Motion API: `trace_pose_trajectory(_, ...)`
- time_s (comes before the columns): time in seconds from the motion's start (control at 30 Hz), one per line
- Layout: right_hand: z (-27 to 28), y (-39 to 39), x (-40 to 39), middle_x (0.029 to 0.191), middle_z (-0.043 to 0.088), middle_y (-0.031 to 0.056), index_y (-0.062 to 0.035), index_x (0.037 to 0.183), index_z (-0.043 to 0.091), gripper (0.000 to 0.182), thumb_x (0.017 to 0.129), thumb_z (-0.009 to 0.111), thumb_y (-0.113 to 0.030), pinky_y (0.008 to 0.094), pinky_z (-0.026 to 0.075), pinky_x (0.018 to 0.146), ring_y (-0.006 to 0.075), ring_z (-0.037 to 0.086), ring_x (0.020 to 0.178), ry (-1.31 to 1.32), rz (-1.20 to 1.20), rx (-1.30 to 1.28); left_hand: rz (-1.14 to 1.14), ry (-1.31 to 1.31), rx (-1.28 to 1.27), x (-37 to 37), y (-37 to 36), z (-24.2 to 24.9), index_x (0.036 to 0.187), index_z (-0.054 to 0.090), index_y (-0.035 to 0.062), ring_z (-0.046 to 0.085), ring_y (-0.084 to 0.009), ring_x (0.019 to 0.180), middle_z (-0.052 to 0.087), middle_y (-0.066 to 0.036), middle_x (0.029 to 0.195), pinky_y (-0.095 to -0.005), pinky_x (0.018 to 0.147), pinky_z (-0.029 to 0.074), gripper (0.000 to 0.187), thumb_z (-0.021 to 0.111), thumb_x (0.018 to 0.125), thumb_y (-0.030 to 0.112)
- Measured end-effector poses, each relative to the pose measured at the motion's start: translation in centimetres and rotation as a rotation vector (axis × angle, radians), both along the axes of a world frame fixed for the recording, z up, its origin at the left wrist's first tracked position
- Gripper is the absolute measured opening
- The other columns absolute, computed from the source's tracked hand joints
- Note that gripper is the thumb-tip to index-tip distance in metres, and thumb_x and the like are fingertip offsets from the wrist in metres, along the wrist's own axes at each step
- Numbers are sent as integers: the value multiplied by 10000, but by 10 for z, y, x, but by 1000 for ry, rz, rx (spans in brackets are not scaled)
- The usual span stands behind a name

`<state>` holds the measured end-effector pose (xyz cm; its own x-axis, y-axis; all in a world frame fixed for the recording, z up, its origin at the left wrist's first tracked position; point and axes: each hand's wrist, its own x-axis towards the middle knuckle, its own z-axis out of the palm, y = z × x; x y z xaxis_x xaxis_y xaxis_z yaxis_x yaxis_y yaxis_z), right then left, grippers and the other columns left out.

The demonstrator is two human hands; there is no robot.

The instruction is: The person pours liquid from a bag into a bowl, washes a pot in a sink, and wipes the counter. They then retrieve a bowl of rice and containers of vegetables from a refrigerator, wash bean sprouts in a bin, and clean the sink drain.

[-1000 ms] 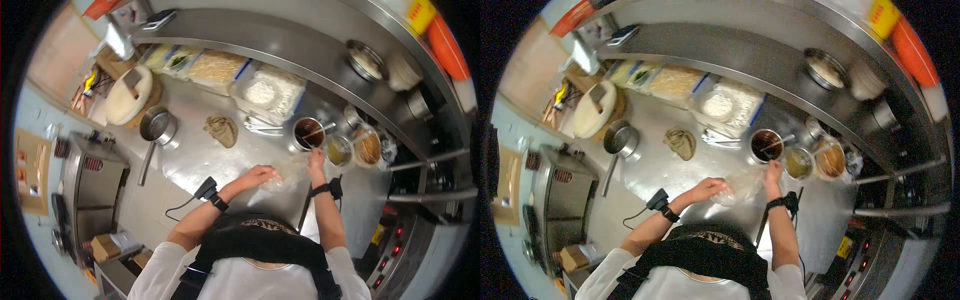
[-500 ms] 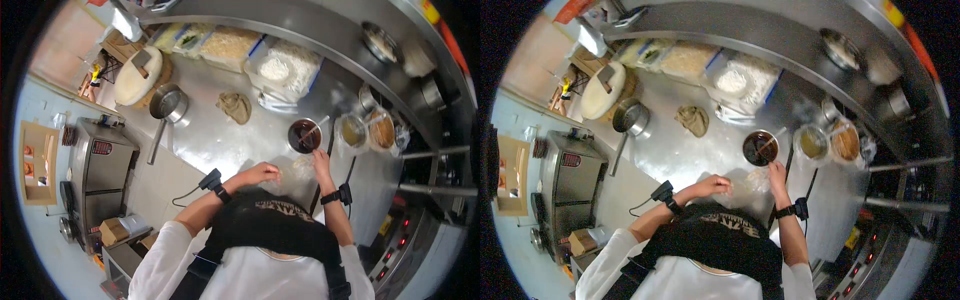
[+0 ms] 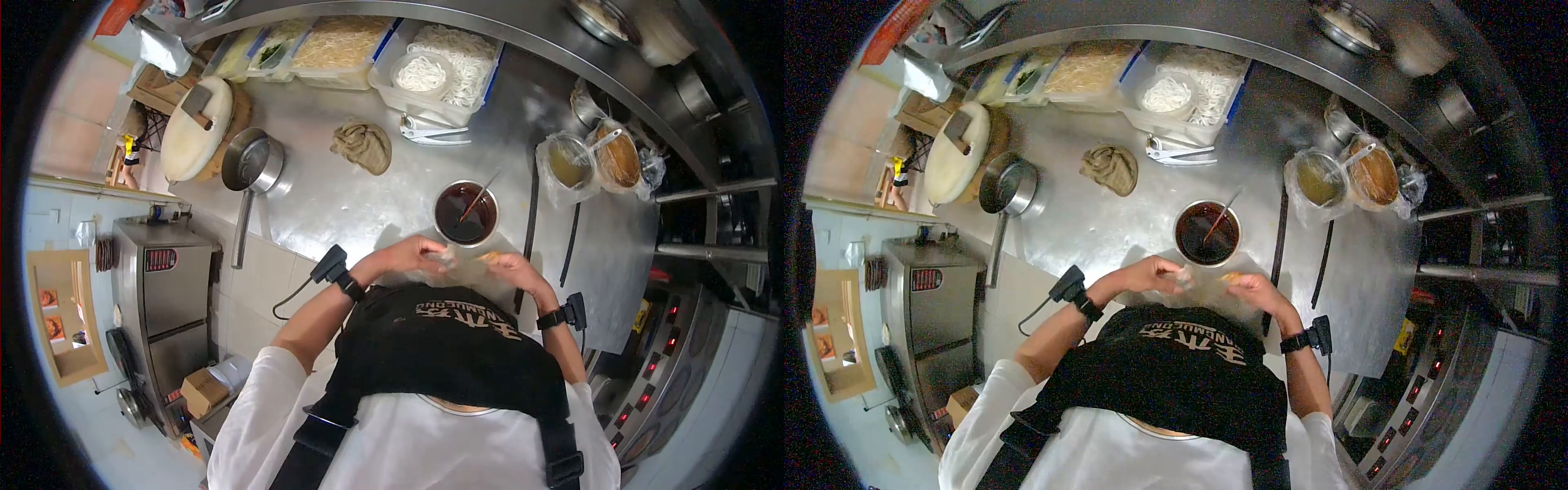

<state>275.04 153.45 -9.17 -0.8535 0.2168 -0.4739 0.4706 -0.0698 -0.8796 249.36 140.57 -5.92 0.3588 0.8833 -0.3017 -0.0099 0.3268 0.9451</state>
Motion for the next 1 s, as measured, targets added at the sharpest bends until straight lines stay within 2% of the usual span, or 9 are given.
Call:
trace_pose_trajectory(0.07,-8,4,5,642,460,-82,-73,876,572,128,870,527,-193,162,344,539,30,405,569,93,-359,-61,19,39,-77,-11,11,-11,1025,618,47,503,-45,817,618,13,865,-224,761,411,243,605,820,177)
trace_pose_trajectory(0.27,-35,21,-8,766,535,-46,-57,890,545,110,885,492,-153,195,398,644,46,469,679,312,-734,31,171,77,151,-35,42,-28,959,636,40,517,-78,780,583,-10,832,-232,735,414,174,589,831,149)
trace_pose_trajectory(0.4,-25,30,-26,854,544,-30,-58,921,538,124,896,474,-162,208,394,732,53,481,769,403,-767,-16,193,-72,153,-40,61,-20,924,624,30,520,-66,810,598,3,862,-227,744,418,132,586,827,112)
trace_pose_trajectory(0.47,-16,33,-31,907,542,-19,-61,940,535,142,902,466,-178,227,387,784,66,483,818,558,-851,-311,166,-91,150,-43,66,-16,937,615,28,520,-60,819,603,6,874,-224,752,419,142,572,838,121)
trace_pose_trajectory(0.6,-37,47,-32,946,537,-12,-65,969,533,155,902,468,-189,229,381,794,74,482,844,535,-897,-290,285,54,217,-47,80,-27,934,608,17,512,-61,817,591,3,864,-226,752,411,179,546,860,168)
trace_pose_trajectory(0.7,-41,56,-41,930,534,-16,-66,992,535,162,903,462,-181,219,381,780,77,481,839,462,-946,-230,510,195,232,-49,93,-43,901,602,11,484,-57,802,572,6,863,-222,746,394,207,549,860,207)
trace_pose_trajectory(0.8,-43,66,-53,922,530,-17,-62,978,542,155,898,469,-173,210,386,745,77,478,818,373,-990,-239,632,97,121,-47,111,-56,897,596,8,486,-65,767,571,5,849,-220,716,400,207,542,864,205)
trace_pose_trajectory(0.93,-63,78,-53,814,528,-33,-47,942,538,144,883,493,-170,216,402,650,76,479,716,204,-1003,-214,567,53,37,-48,121,-101,913,591,10,506,-78,752,578,4,842,-228,707,419,197,546,861,195)
trace_pose_trajectory(1.0,-74,80,-43,772,525,-37,-40,919,534,132,873,510,-162,219,404,622,74,478,679,82,-950,-162,563,129,109,-43,115,-115,915,615,18,545,-116,713,614,-41,823,-242,684,431,226,637,778,198)
